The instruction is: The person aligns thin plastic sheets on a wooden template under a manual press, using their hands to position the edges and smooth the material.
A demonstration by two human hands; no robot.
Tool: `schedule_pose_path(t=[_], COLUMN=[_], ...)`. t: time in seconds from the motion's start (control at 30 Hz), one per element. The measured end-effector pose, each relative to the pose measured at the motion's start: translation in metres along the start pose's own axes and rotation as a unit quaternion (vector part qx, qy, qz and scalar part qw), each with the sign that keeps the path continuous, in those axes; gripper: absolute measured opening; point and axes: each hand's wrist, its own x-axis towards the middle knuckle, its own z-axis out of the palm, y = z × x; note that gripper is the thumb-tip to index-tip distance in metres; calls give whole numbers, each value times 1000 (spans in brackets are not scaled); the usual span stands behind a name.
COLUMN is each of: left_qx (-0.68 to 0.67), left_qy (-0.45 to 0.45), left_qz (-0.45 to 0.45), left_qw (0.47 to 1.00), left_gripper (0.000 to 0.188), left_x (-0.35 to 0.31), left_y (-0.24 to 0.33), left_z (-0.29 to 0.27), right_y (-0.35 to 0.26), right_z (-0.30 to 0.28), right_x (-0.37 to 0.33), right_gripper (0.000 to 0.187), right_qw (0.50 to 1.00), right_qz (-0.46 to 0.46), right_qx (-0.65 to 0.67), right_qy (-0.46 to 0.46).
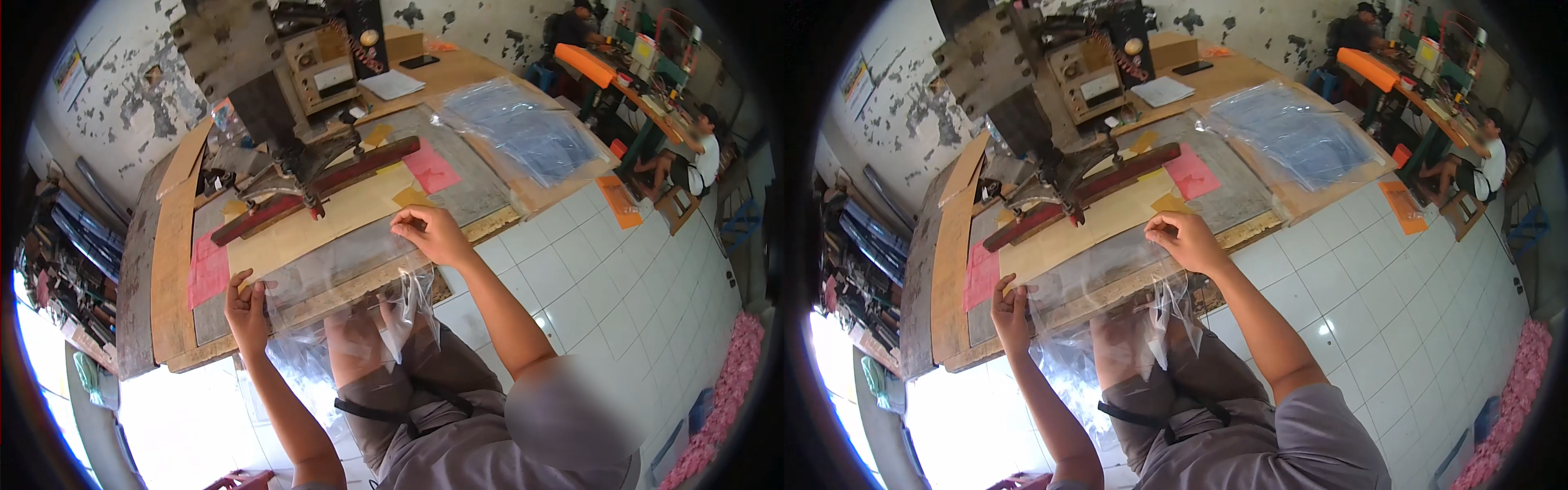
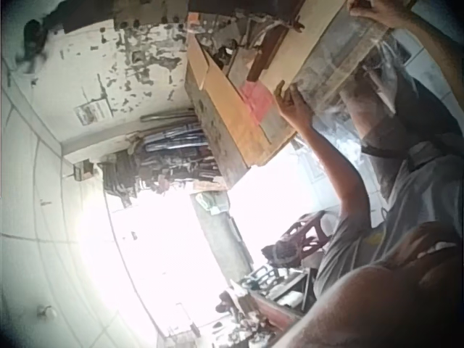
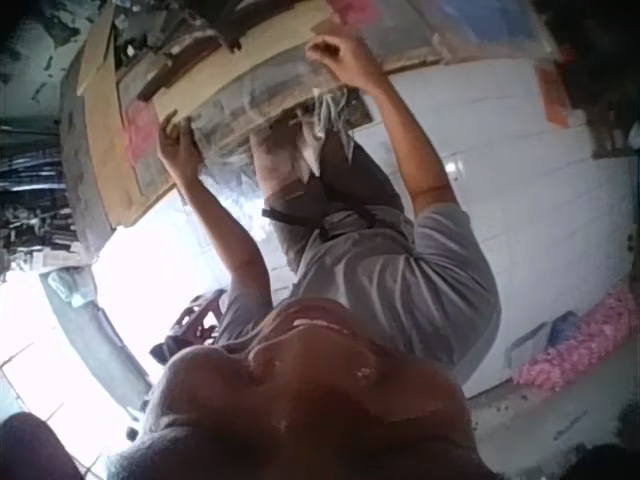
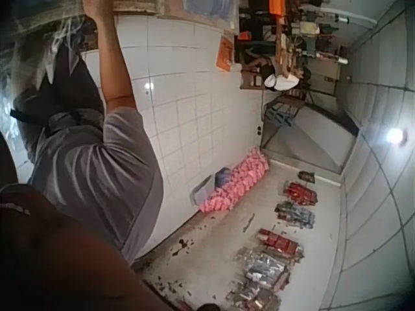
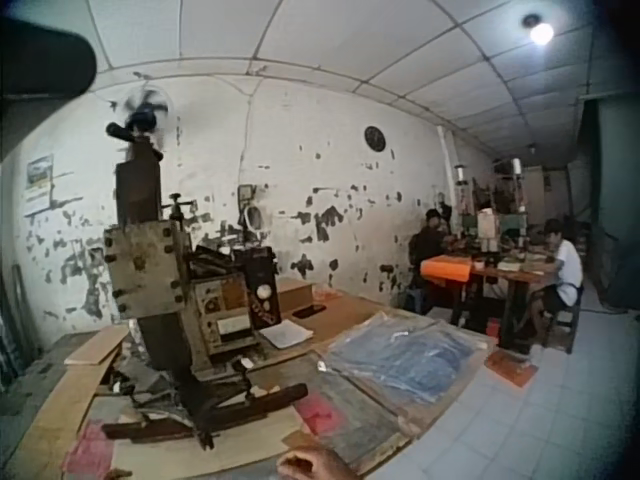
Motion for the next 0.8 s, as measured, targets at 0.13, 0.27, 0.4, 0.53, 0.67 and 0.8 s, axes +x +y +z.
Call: schedule_pose_path(t=[0.13, 0.27, 0.4, 0.53, 0.67, 0.8], left_qx=[-47, -10, 4, 2, -9, 2], left_qy=[60, 55, 68, 68, 75, 76], left_qz=[-21, -31, -44, -53, -50, -52], left_qw=[997, 998, 997, 996, 996, 996], left_gripper=[27, 28, 30, 31, 31, 32], left_x=[-4, -6, -6, -6, -5, -5], left_y=[5, 2, 2, 1, 0, -1], left_z=[12, 7, 10, 9, 13, 10], right_y=[-8, -8, -5, -4, -4, -3], right_z=[3, 5, 1, 3, 7, 6], right_x=[-2, -7, -6, -4, -4, -3], right_gripper=[13, 12, 17, 21, 19, 15], right_qw=[1000, 999, 998, 996, 984, 987], right_qz=[-13, 31, 28, 47, 82, 69], right_qx=[-16, -15, -16, 27, 122, 109], right_qy=[3, 34, 51, 77, 99, 100])
